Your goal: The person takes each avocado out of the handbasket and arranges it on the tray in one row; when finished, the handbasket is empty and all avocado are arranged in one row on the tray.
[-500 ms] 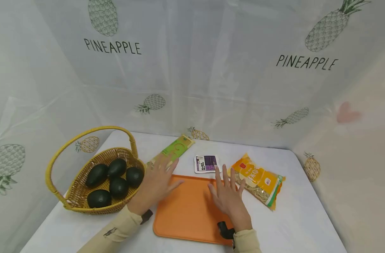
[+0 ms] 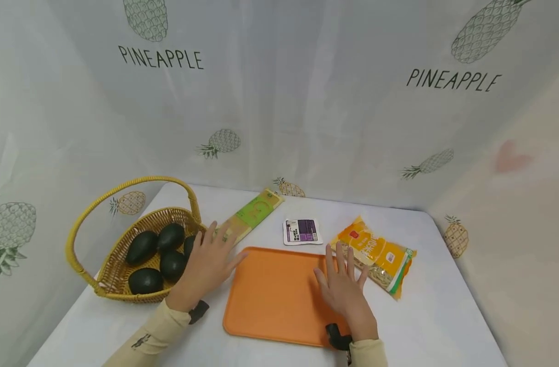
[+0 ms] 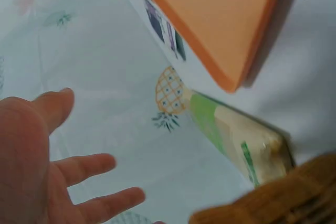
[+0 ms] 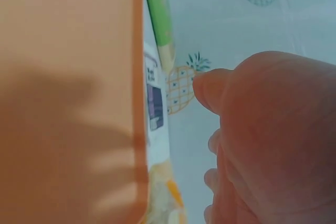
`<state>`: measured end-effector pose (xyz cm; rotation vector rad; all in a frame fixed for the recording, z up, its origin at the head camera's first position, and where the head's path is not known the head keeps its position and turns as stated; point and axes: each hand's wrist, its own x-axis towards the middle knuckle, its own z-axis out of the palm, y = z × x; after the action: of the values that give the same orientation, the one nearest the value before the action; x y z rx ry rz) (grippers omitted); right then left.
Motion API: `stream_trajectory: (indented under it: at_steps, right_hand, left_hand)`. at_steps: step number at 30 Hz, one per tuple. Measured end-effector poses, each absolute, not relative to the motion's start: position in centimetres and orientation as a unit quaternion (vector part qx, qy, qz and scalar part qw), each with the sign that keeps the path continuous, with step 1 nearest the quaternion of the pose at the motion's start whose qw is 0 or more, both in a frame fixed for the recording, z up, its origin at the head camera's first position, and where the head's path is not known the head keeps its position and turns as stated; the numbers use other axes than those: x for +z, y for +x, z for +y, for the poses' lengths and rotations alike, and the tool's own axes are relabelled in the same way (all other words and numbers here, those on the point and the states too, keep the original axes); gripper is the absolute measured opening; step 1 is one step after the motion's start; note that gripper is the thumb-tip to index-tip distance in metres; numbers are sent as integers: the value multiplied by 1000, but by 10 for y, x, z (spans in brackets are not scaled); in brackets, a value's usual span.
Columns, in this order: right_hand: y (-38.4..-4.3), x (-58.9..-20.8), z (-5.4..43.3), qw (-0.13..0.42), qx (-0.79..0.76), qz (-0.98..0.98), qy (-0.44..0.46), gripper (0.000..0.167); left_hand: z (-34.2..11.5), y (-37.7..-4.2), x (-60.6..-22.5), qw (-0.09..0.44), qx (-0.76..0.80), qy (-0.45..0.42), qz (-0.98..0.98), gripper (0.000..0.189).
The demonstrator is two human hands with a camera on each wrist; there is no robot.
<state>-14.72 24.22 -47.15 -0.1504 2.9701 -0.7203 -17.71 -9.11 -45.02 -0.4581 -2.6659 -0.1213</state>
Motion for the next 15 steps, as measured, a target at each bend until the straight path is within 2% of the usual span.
stream_trajectory:
  at_steps: [7,15]
  right_hand:
    - [-141,-475,257,71,-233,969,-30,80]
    - [-132,-486,268,81,-245,966,-27,81]
  left_hand:
    - [-118,-171,-437,193,-70,-127,-970,62]
    - [-148,-160,-440,200,-97,-103,-970,50]
